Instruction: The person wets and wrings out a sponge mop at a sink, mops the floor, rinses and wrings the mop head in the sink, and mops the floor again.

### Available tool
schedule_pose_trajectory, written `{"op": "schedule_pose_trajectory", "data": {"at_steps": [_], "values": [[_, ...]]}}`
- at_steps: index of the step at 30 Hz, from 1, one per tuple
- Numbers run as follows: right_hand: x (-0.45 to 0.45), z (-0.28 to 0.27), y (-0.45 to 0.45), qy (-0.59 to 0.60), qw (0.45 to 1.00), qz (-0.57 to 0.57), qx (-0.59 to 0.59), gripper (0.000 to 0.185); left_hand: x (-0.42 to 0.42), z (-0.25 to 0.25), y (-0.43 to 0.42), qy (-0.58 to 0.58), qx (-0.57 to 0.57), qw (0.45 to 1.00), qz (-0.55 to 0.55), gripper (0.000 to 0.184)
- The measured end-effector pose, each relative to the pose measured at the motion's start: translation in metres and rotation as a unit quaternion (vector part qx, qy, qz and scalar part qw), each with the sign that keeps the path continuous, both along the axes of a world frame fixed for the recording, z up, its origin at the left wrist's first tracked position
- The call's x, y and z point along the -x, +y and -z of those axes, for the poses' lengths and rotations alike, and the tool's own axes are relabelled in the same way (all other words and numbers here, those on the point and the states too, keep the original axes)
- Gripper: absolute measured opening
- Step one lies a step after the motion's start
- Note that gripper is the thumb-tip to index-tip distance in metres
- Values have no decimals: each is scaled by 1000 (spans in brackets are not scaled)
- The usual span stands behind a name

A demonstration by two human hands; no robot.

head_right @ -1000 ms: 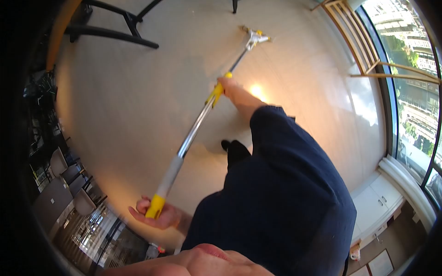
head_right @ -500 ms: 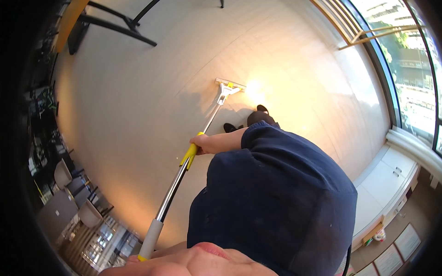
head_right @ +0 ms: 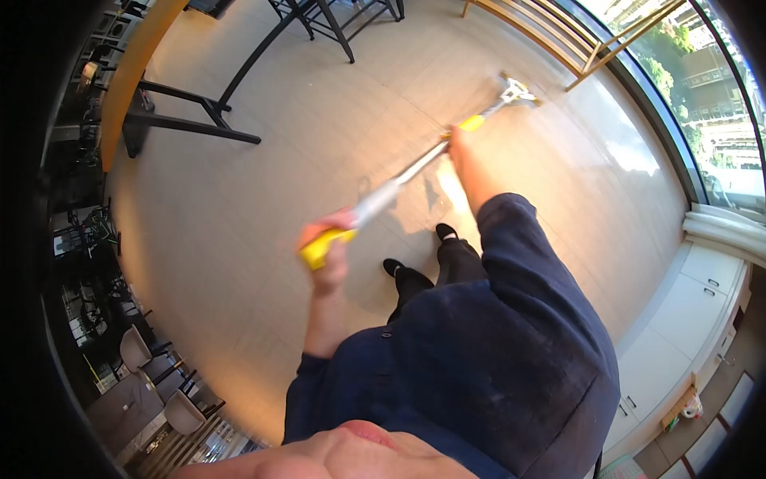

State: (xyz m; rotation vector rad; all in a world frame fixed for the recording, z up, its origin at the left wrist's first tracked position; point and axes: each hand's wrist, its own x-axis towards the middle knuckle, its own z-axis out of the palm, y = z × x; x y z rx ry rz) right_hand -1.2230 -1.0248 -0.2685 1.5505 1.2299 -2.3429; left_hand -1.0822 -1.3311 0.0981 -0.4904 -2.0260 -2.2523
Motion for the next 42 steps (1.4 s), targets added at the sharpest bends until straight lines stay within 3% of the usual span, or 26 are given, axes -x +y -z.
{"op": "schedule_pose_trajectory", "data": {"at_steps": [1,2,5,6,10,15,17,21,23,25,27,28,31,33,35,37,39,40,41,42], "values": [[-7,-81,13,2,999,27,20,27,13,6,35,45,33,997,55,20],[-6,-96,33,-10,999,40,-9,27,19,10,66,32,67,996,57,23],[-21,-86,92,-57,996,37,-49,26,22,24,115,10,63,995,72,24],[-30,-80,99,-115,990,-9,-84,25,18,26,119,22,63,994,87,24],[-47,-94,81,-195,966,-162,-50,25,-7,15,104,-34,58,994,91,22],[-65,-88,62,-224,945,-227,-73,27,-33,-2,71,-48,68,993,81,20],[-79,-80,52,-171,963,-202,47,27,-48,-16,51,-57,72,993,79,17],[-111,-72,-2,-179,962,-202,36,29,-93,-44,-7,-37,65,997,26,16],[-138,-94,-59,-155,967,-195,58,29,-128,-55,-47,-16,71,997,-31,15],[-176,-67,-120,-146,963,-219,61,27,-172,-64,-99,8,84,994,-64,21],[-220,-46,-192,-154,929,-332,62,31,-218,-77,-168,60,109,990,-62,28],[-245,-103,-238,-156,934,-319,32,33,-242,-90,-202,90,133,985,-56,30],[-315,-182,-341,-190,908,-363,91,30,-310,-154,-249,127,175,966,-140,27],[-358,-200,-389,-201,888,-388,144,28,-347,-182,-265,137,204,958,-149,28],[-379,-217,-414,-200,866,-412,203,28,-378,-196,-272,190,161,953,-173,29],[-389,-218,-426,-167,865,-425,208,29,-402,-194,-280,211,148,942,-214,27],[-385,-223,-432,-180,882,-413,136,26,-410,-178,-287,231,135,929,-256,25],[-374,-214,-425,-168,883,-423,113,24,-412,-165,-282,217,110,919,-309,24],[-359,-203,-418,-159,894,-418,16,25,-412,-152,-277,198,85,908,-359,24],[-342,-162,-407,-125,897,-424,14,29,-402,-139,-269,163,127,920,-333,23]]}}
